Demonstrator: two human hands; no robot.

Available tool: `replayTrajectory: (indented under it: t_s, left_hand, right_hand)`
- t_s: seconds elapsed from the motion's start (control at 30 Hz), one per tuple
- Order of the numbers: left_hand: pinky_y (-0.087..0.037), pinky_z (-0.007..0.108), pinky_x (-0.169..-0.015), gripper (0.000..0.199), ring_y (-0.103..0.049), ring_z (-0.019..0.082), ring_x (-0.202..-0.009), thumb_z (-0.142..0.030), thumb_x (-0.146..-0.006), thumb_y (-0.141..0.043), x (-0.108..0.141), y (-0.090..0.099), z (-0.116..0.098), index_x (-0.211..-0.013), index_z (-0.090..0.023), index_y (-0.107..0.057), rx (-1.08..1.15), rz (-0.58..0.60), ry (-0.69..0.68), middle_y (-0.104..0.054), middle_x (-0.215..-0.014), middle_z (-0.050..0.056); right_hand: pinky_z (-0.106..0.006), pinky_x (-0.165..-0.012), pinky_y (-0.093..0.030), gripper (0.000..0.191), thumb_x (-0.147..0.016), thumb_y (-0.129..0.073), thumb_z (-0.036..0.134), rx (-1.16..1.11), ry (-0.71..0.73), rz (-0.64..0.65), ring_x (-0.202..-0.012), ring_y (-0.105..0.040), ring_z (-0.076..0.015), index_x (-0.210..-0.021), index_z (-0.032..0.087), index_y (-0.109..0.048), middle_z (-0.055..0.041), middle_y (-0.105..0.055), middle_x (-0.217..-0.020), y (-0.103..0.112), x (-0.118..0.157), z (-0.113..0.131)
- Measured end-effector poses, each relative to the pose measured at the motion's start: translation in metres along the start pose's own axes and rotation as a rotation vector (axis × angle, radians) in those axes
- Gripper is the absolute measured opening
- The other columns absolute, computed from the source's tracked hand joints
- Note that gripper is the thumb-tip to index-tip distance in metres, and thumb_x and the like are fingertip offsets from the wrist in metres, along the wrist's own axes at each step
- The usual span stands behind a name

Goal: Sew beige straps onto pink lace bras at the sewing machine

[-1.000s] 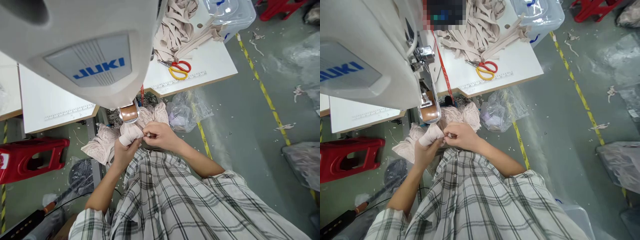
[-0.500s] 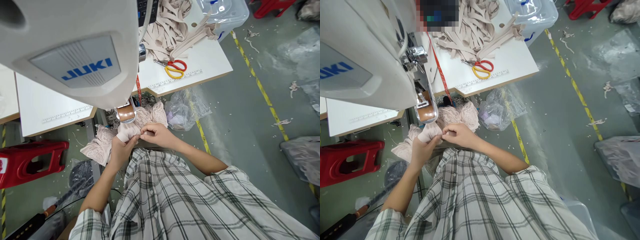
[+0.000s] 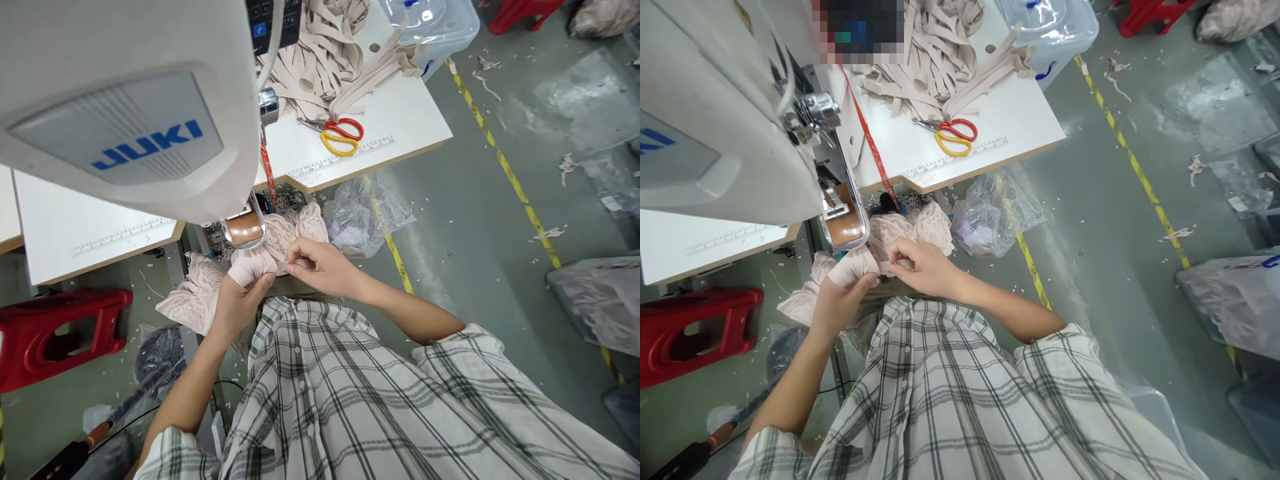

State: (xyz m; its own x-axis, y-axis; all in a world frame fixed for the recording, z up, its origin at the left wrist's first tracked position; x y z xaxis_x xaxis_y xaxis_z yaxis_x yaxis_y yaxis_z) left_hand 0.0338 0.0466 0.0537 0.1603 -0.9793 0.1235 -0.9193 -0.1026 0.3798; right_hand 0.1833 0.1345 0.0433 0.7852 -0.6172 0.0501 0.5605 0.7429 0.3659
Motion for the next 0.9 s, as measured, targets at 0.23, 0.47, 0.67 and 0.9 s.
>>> replayTrajectory:
  t_s: [0.23,0.47,0.67,0.9]
  left_hand:
    - [-0.051,0.029,-0.083,0.02,-0.065,0.019,-0.092,-0.029,-0.093,-0.063,0.003,-0.003,-0.012,-0.104,-0.017,-0.073,-0.071,-0.018,0.018,-0.073,-0.098,0.005]
    - [-0.049,0.026,-0.067,0.018,-0.063,0.017,-0.076,-0.03,-0.089,-0.066,0.003,0.0,-0.011,-0.094,-0.015,-0.076,-0.159,-0.066,0.057,-0.073,-0.081,0.003]
    - [-0.051,0.026,-0.067,0.018,-0.062,0.017,-0.071,-0.032,-0.087,-0.069,-0.002,0.001,-0.012,-0.08,-0.016,-0.074,-0.028,-0.053,0.076,-0.071,-0.072,0.002]
    - [-0.056,0.032,-0.079,0.023,-0.07,0.022,-0.084,-0.036,-0.083,-0.076,-0.006,-0.002,0.005,-0.091,-0.015,-0.077,0.185,-0.114,0.201,-0.078,-0.089,0.006]
  right_hand:
    - [-0.025,-0.063,-0.031,0.009,-0.092,-0.058,0.022,0.089,0.035,0.037,-0.062,-0.045,-0.0101,-0.093,0.02,-0.05,0.0063,-0.05,-0.071,0.002,-0.001,0.012]
    - [-0.025,-0.066,-0.034,0.016,-0.089,-0.06,0.02,0.102,0.013,0.083,-0.067,-0.053,-0.0118,-0.104,0.019,-0.055,0.0031,-0.064,-0.08,0.004,-0.005,0.014]
    - [-0.027,-0.074,-0.039,0.014,-0.085,-0.067,0.03,0.017,-0.002,0.196,-0.084,-0.062,-0.0157,-0.092,0.018,-0.072,-0.0019,-0.072,-0.092,0.006,-0.016,0.005]
    - [-0.022,-0.048,-0.027,0.024,-0.084,-0.067,0.039,-0.545,-0.292,0.287,-0.051,-0.041,-0.0066,-0.091,0.016,-0.07,0.0048,-0.057,-0.064,-0.016,-0.015,-0.024]
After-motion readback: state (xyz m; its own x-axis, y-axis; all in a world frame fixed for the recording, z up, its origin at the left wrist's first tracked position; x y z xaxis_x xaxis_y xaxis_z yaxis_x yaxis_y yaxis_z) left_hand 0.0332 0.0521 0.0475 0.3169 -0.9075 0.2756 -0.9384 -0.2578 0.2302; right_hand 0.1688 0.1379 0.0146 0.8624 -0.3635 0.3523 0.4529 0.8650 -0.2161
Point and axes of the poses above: each hand's wrist, its own x-axis away from the middle knuckle, its own y-axis out of the back of the hand, z = x × y, the point moved 6 cm from there along -x, towards the middle knuckle
